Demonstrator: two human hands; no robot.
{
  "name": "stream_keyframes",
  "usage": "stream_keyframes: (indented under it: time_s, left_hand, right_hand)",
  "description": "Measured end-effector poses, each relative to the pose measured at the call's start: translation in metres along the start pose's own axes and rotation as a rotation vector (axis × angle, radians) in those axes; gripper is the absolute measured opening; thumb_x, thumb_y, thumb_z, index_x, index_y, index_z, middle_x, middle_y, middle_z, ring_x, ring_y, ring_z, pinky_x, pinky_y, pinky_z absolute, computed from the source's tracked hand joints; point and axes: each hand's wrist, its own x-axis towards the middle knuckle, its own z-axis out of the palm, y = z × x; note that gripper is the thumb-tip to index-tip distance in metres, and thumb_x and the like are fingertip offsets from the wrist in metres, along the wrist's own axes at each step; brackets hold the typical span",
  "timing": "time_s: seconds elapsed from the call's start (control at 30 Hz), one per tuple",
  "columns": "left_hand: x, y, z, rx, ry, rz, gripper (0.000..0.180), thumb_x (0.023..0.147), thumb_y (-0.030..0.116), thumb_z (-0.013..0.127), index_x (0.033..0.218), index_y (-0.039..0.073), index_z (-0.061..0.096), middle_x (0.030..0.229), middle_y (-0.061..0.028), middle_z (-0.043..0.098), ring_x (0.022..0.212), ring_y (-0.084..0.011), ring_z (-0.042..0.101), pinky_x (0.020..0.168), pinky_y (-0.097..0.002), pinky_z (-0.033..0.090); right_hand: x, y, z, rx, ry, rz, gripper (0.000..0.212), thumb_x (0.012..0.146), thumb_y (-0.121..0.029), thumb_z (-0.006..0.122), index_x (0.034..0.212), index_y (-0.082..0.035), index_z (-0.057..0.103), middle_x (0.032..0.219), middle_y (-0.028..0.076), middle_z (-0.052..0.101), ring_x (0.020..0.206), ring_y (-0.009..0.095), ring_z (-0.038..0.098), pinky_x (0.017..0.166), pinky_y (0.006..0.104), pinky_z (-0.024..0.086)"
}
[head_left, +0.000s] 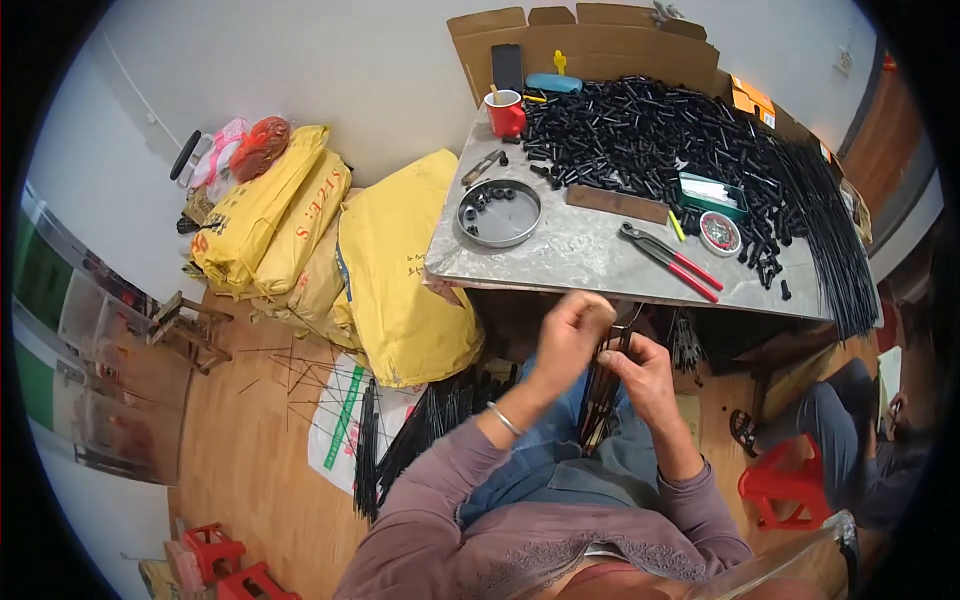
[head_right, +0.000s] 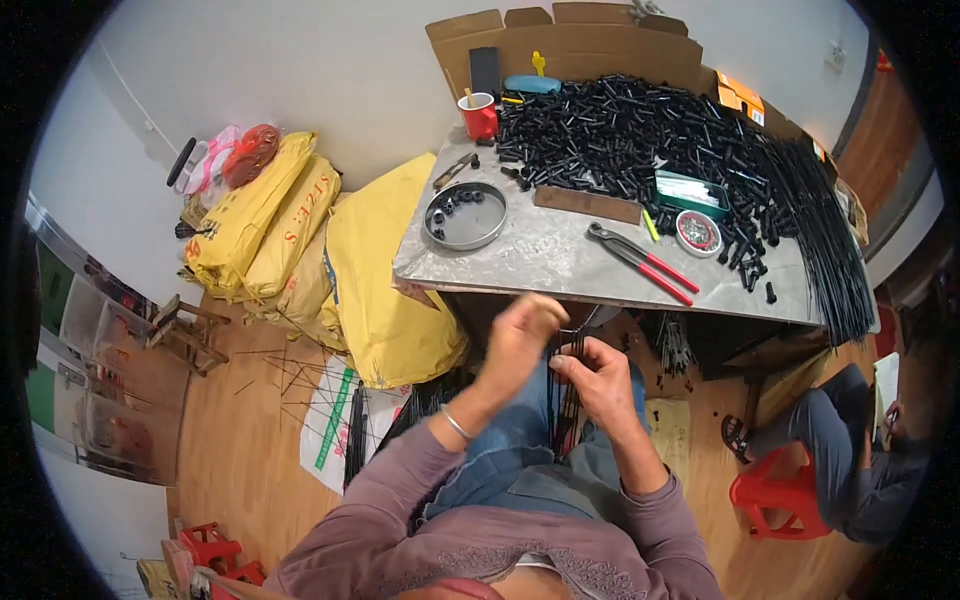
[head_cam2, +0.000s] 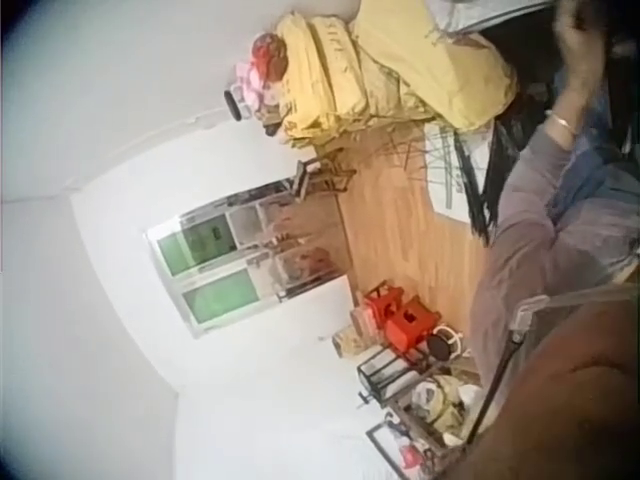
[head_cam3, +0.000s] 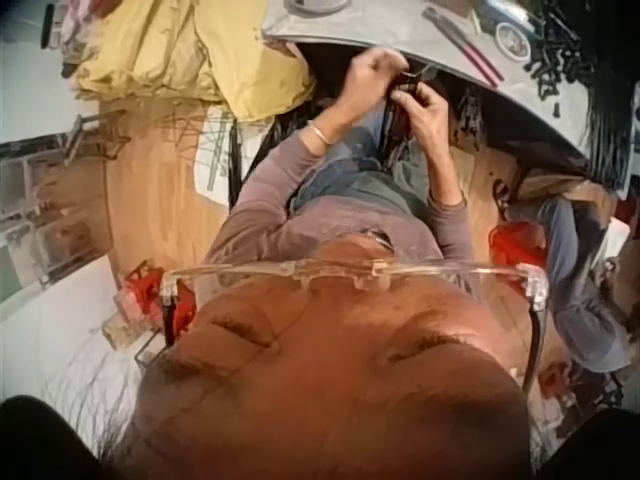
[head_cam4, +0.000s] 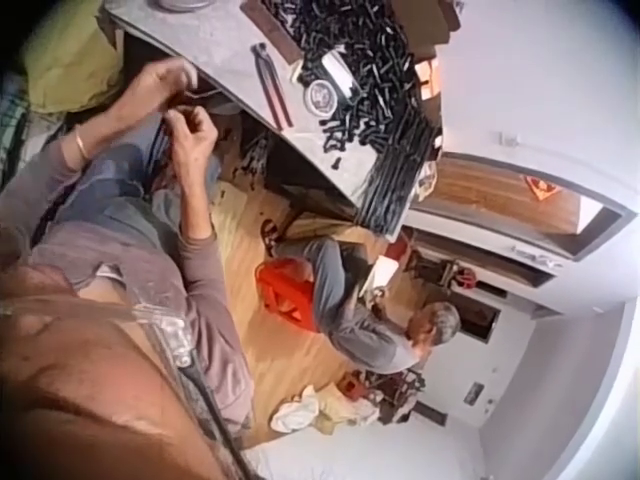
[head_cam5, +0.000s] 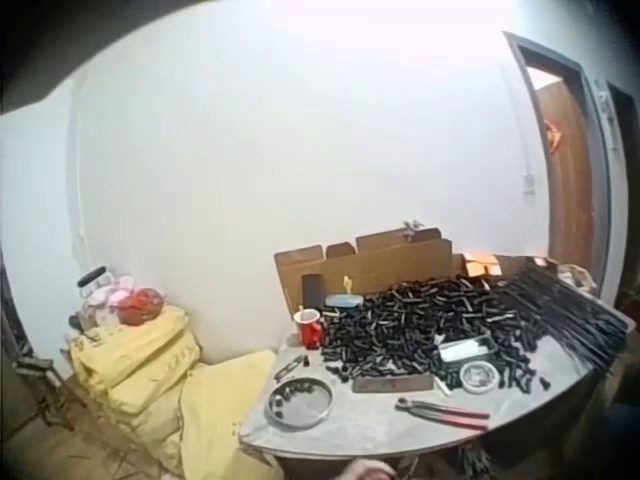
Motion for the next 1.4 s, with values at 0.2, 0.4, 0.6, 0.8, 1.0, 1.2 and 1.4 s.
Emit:
stream_keyframes:
  time_s: [0.2, 0.4, 0.6, 0.8, 1.0, 1.2, 1.4]
  left_hand:
    - [0.119, 0.001, -0.129, 1.114, 0.237, 0.232, 0.013, 0.078, 0.014, 0.067, 0.087, 0.005, 0.068, 0.085, -0.0120, 0.064, 0.082, -0.0305, 0.060, 0.074, -0.0397, 0.048]
    - [0.174, -0.048, -0.166, 1.679, 0.055, 0.249, 0.016, 0.069, 0.017, 0.072, 0.079, 0.006, 0.068, 0.086, -0.0137, 0.065, 0.087, -0.0295, 0.060, 0.072, -0.0439, 0.046]
    - [0.178, -0.051, -0.161, 1.669, -0.060, 0.223, 0.015, 0.072, 0.019, 0.070, 0.077, 0.005, 0.066, 0.082, -0.0149, 0.066, 0.080, -0.0296, 0.062, 0.070, -0.0432, 0.046]
    - [0.161, 0.000, -0.111, 0.513, -0.131, -0.285, 0.014, 0.083, 0.019, 0.064, 0.088, 0.005, 0.061, 0.082, -0.0097, 0.066, 0.073, -0.0200, 0.062, 0.065, -0.0299, 0.046]
    - [0.100, 0.017, -0.053, -0.420, -0.451, -0.633, 0.012, 0.088, 0.015, 0.061, 0.095, 0.007, 0.058, 0.078, -0.0029, 0.055, 0.073, -0.0143, 0.051, 0.068, -0.0267, 0.040]
    - [0.061, 0.009, -0.023, -0.615, -0.447, -0.725, 0.032, 0.089, 0.025, 0.064, 0.113, 0.006, 0.056, 0.081, -0.0028, 0.049, 0.078, -0.0157, 0.049, 0.076, -0.0313, 0.042]
    - [0.048, 0.016, -0.017, -0.595, -0.419, -0.785, 0.032, 0.094, 0.028, 0.057, 0.112, 0.002, 0.056, 0.093, -0.0045, 0.056, 0.085, -0.0142, 0.053, 0.079, -0.0345, 0.046]
  right_hand:
    - [0.015, 0.006, -0.009, 0.033, -0.051, 0.025, 0.009, 0.083, -0.008, 0.068, 0.086, 0.000, 0.066, 0.073, 0.001, 0.064, 0.066, 0.007, 0.057, 0.061, 0.0223, 0.046]
    - [0.025, 0.010, 0.001, 0.051, -0.095, 0.084, 0.009, 0.082, -0.006, 0.068, 0.087, 0.001, 0.066, 0.074, 0.004, 0.065, 0.067, 0.009, 0.059, 0.062, 0.0236, 0.047]
    - [0.031, 0.013, -0.002, 0.049, -0.102, 0.106, 0.009, 0.081, -0.005, 0.068, 0.086, 0.001, 0.066, 0.073, 0.003, 0.064, 0.066, 0.010, 0.059, 0.061, 0.0232, 0.047]
    - [0.038, 0.012, -0.006, 0.021, -0.092, 0.170, 0.010, 0.081, -0.008, 0.070, 0.083, 0.000, 0.066, 0.073, 0.000, 0.063, 0.066, 0.007, 0.056, 0.061, 0.0217, 0.046]
    - [0.041, 0.008, -0.012, 0.139, -0.131, 0.151, 0.011, 0.081, -0.010, 0.069, 0.079, 0.001, 0.065, 0.068, 0.001, 0.061, 0.063, 0.006, 0.055, 0.058, 0.0225, 0.045]
    - [0.028, 0.012, -0.025, 0.281, -0.143, 0.140, 0.012, 0.081, -0.010, 0.070, 0.080, 0.000, 0.066, 0.069, 0.001, 0.061, 0.063, 0.007, 0.055, 0.058, 0.0232, 0.045]
    - [0.015, 0.015, -0.030, 0.275, -0.151, 0.122, 0.011, 0.080, -0.010, 0.070, 0.079, 0.000, 0.065, 0.067, 0.001, 0.061, 0.061, 0.006, 0.054, 0.057, 0.0229, 0.045]
